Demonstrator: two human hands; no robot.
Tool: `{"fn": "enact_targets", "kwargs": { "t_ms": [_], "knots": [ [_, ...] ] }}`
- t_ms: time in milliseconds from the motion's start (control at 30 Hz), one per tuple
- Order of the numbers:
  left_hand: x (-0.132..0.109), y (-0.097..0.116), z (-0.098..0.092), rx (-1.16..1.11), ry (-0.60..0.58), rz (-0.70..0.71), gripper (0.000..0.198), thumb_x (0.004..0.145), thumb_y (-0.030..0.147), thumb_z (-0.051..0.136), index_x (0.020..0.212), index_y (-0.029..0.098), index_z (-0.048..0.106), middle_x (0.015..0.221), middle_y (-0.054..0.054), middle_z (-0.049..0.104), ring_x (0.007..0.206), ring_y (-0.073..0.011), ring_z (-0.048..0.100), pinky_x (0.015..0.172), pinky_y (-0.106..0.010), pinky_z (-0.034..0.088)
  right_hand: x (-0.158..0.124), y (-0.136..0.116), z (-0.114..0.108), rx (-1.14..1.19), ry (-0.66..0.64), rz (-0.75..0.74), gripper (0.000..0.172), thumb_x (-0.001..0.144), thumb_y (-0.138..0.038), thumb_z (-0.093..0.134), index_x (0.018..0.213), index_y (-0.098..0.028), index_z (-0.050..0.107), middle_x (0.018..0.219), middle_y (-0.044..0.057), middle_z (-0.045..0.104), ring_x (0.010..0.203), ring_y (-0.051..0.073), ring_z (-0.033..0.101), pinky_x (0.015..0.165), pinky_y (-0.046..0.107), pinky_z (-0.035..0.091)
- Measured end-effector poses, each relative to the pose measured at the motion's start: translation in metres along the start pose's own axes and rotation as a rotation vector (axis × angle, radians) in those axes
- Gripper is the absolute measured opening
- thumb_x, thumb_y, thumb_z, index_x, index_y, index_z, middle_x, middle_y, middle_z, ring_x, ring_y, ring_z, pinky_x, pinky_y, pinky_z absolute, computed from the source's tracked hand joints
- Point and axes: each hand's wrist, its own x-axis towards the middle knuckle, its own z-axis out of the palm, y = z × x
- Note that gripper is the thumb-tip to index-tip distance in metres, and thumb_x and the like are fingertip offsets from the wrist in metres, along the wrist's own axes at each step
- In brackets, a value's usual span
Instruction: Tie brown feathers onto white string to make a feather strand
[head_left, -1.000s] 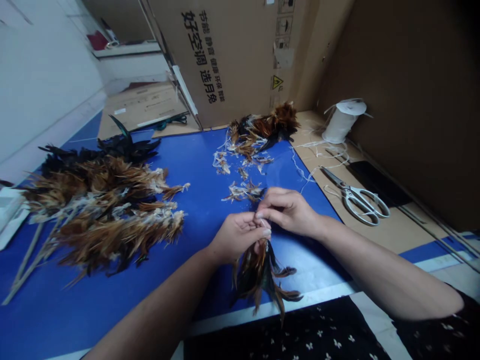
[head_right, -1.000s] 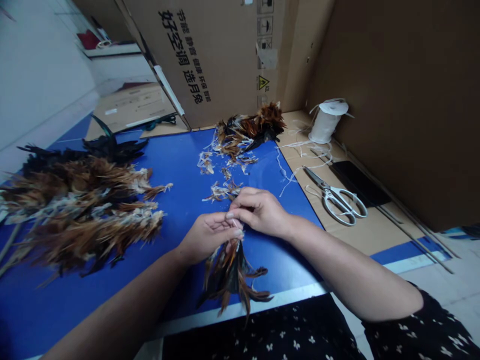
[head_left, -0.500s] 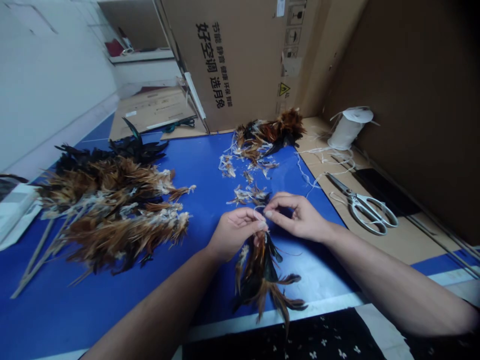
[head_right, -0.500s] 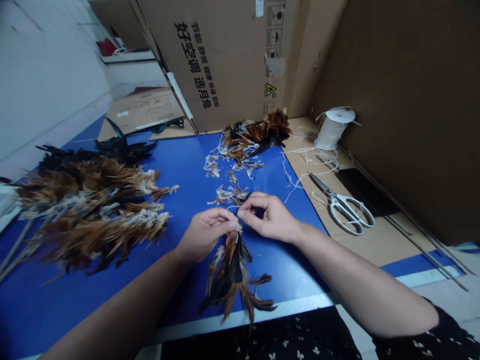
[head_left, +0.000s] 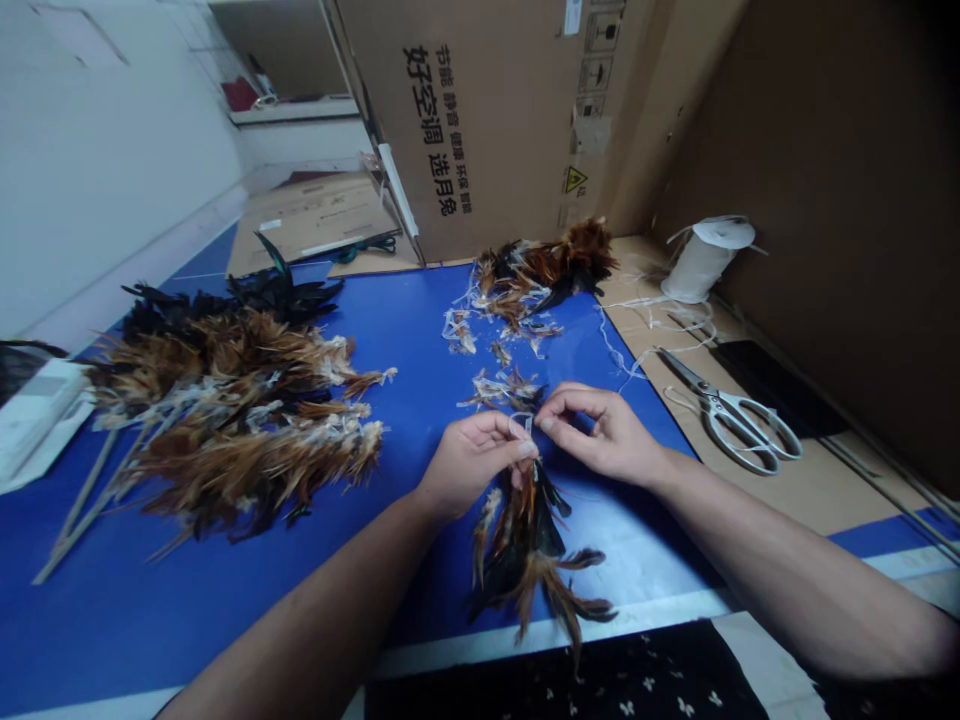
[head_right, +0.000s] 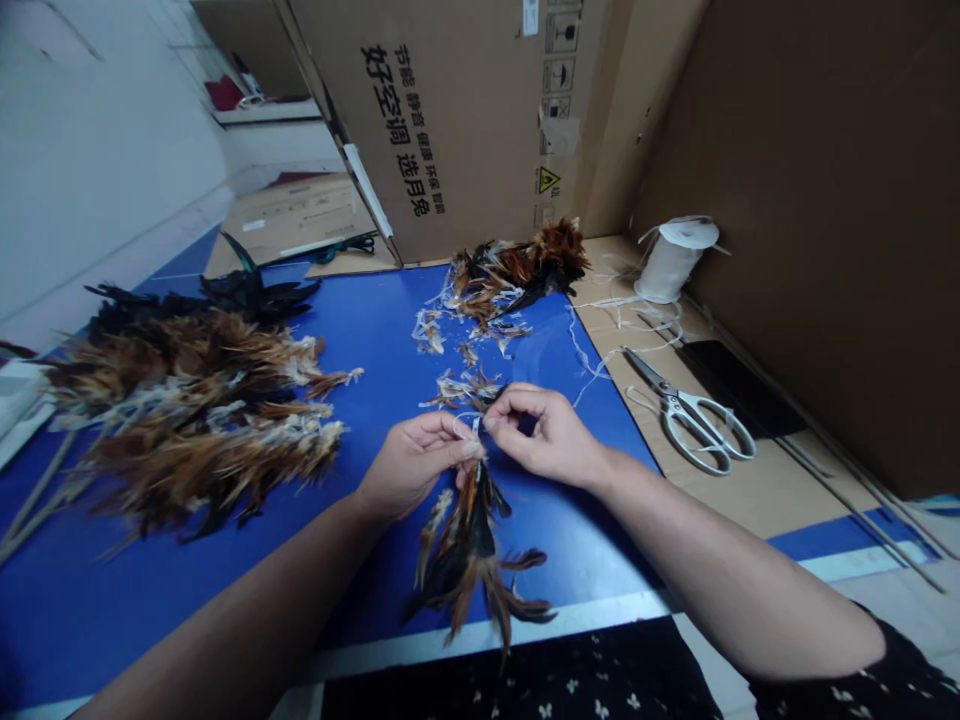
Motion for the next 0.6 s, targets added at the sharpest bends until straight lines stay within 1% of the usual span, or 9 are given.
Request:
{"fn": "enact_targets", "kwargs": {
  "t_ms": [100, 200, 267, 333, 467, 600],
  "knots": [
    [-0.001, 0.001, 0.001, 0.016, -0.032, -0.007, 0.028, 0.075, 0.03, 0.089, 0.082, 0.012, 0.068, 0.067, -0.004, 0.071, 0.051, -0.0126, 0.064, 0.052, -0.025, 0.054, 0.0, 0.004, 0.002, 0.022, -0.033, 0.071, 0.025, 0.094, -0.04, 0.069, 0.093, -0.016, 0.076, 0.086, 0.007, 0.069, 0.076, 0.016, 0.059, 0.072, 0.031, 0.049],
    [-0.001, 0.001, 0.002, 0.015, -0.04, -0.007, 0.029, 0.075, 0.031, 0.089, 0.082, 0.012, 0.067, 0.065, -0.003, 0.07, 0.051, -0.0127, 0.064, 0.051, -0.025, 0.054, -0.001, 0.003, 0.004, 0.064, -0.011, 0.048, 0.023, 0.093, -0.038, 0.07, 0.09, -0.016, 0.075, 0.084, 0.006, 0.068, 0.075, 0.015, 0.058, 0.073, 0.031, 0.049],
    [-0.001, 0.001, 0.002, 0.004, -0.027, -0.002, 0.029, 0.075, 0.029, 0.089, 0.082, 0.013, 0.066, 0.065, -0.003, 0.07, 0.051, -0.0126, 0.064, 0.052, -0.025, 0.054, -0.002, 0.0, 0.005, 0.064, 0.022, -0.007, 0.02, 0.093, -0.035, 0.07, 0.086, -0.017, 0.072, 0.082, 0.005, 0.066, 0.074, 0.015, 0.057, 0.073, 0.031, 0.049],
    [0.0, 0.0, 0.0, -0.018, -0.009, 0.011, 0.029, 0.074, 0.028, 0.09, 0.082, 0.013, 0.067, 0.066, -0.002, 0.07, 0.052, -0.0122, 0.064, 0.053, -0.025, 0.054, -0.002, -0.003, 0.005, 0.053, 0.027, -0.075, 0.017, 0.093, -0.031, 0.069, 0.084, -0.017, 0.071, 0.083, 0.005, 0.066, 0.075, 0.016, 0.058, 0.074, 0.032, 0.05],
    [0.002, -0.004, -0.005, -0.076, 0.015, 0.046, 0.026, 0.074, 0.027, 0.09, 0.083, 0.013, 0.069, 0.076, -0.004, 0.073, 0.055, -0.0117, 0.065, 0.056, -0.025, 0.053, -0.003, -0.006, 0.005, 0.011, -0.021, -0.208, 0.012, 0.094, -0.026, 0.068, 0.086, -0.018, 0.072, 0.085, 0.007, 0.068, 0.077, 0.017, 0.062, 0.075, 0.033, 0.053],
    [0.003, -0.004, -0.006, -0.113, 0.04, 0.068, 0.025, 0.071, 0.023, 0.091, 0.078, 0.013, 0.069, 0.082, -0.004, 0.074, 0.057, -0.0105, 0.064, 0.058, -0.025, 0.053, -0.003, -0.005, 0.004, -0.042, -0.071, -0.345, 0.009, 0.093, -0.02, 0.067, 0.09, -0.017, 0.074, 0.085, 0.008, 0.069, 0.081, 0.018, 0.064, 0.078, 0.034, 0.054]
  ]
}}
